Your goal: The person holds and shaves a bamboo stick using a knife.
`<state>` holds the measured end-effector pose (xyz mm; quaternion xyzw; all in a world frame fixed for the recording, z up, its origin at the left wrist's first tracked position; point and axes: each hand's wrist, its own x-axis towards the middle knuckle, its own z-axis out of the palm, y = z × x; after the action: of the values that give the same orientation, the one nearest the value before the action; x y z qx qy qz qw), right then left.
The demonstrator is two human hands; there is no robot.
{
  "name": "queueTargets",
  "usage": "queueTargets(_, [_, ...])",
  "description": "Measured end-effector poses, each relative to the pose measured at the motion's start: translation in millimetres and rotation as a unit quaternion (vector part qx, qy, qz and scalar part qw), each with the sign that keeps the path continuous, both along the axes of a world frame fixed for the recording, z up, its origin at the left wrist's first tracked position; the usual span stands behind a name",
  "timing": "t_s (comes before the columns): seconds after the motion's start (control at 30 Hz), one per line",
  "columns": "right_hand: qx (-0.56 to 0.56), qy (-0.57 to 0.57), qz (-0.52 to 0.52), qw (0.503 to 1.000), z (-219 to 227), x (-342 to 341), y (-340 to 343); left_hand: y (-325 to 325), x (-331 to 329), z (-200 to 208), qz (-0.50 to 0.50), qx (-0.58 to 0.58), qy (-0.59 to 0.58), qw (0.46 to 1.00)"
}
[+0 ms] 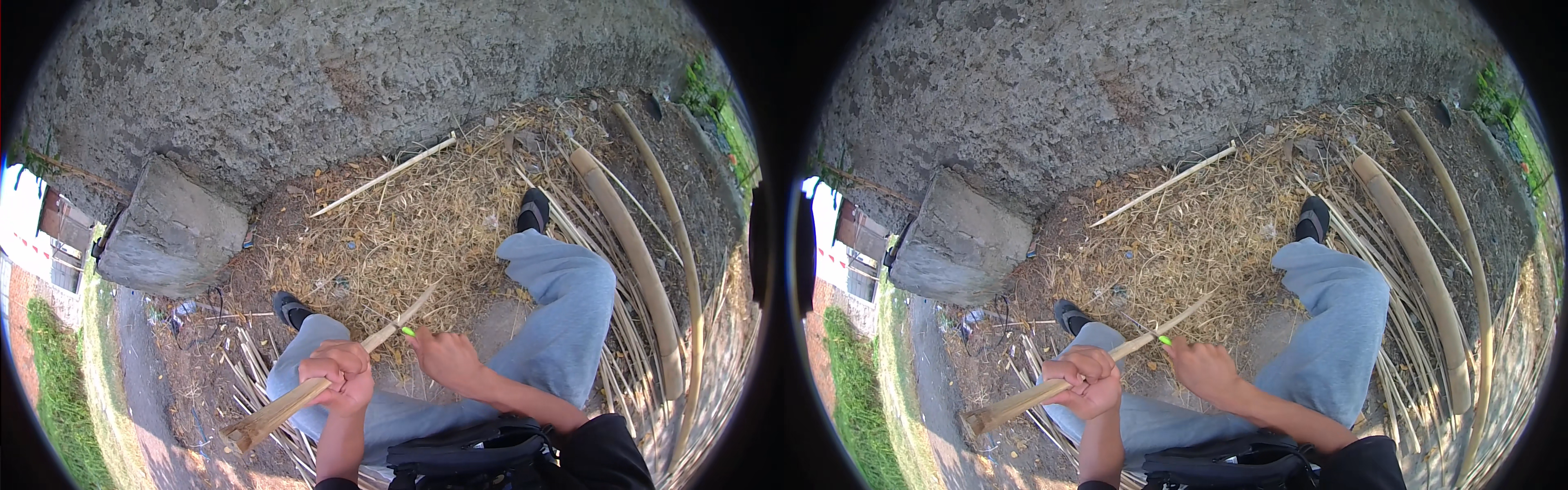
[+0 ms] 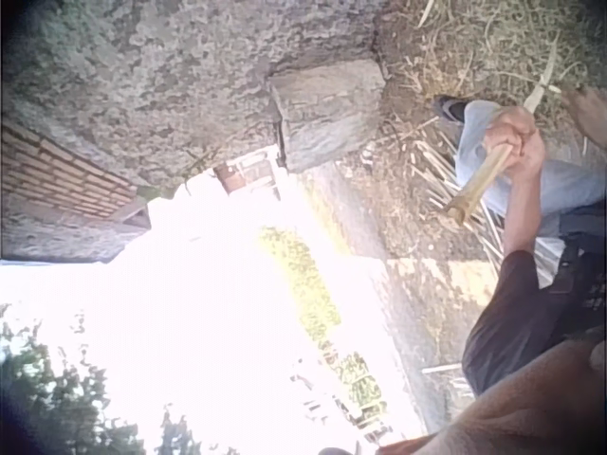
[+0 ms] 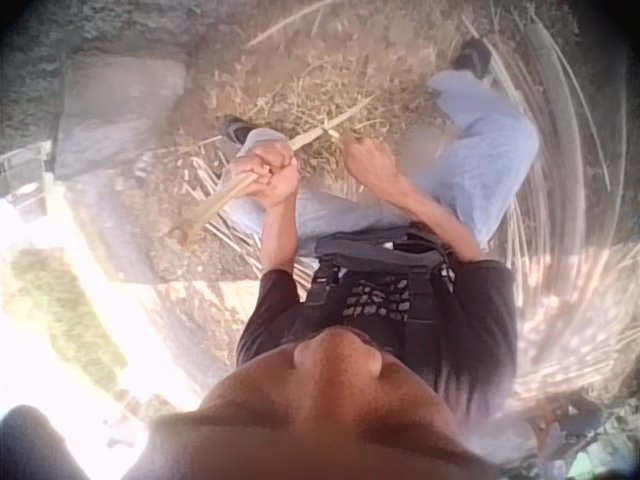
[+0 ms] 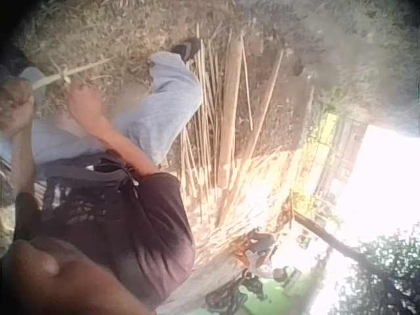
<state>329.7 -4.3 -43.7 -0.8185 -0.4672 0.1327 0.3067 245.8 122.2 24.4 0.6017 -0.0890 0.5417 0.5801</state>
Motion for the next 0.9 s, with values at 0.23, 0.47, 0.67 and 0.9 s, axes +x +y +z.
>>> queueTargets(0.23, [0.002,-0.027,-0.005,1.000,-6.5,-1.5,-5.7,-4.4,-5.6,-1.0,-0.054,-0.018,0.005,0.998])
queueTargets(0.47, [-0.015,-0.050,-0.013,0.999,-22.0,9.2,-12.0,-9.6,-0.6,-1.5,-0.011,-0.038,0.035,0.999])
queueTargets(0.67, [0.004,-0.042,0.011,0.999,-0.3,-3.7,-20.3,-6.8,4.2,1.2,-0.053,-0.032,0.012,0.998])
queueTargets(0.9, [-0.014,-0.043,-0.004,0.999,-1.0,-1.1,-18.1,-11.1,3.9,1.7,-0.058,-0.004,-0.002,0.998])
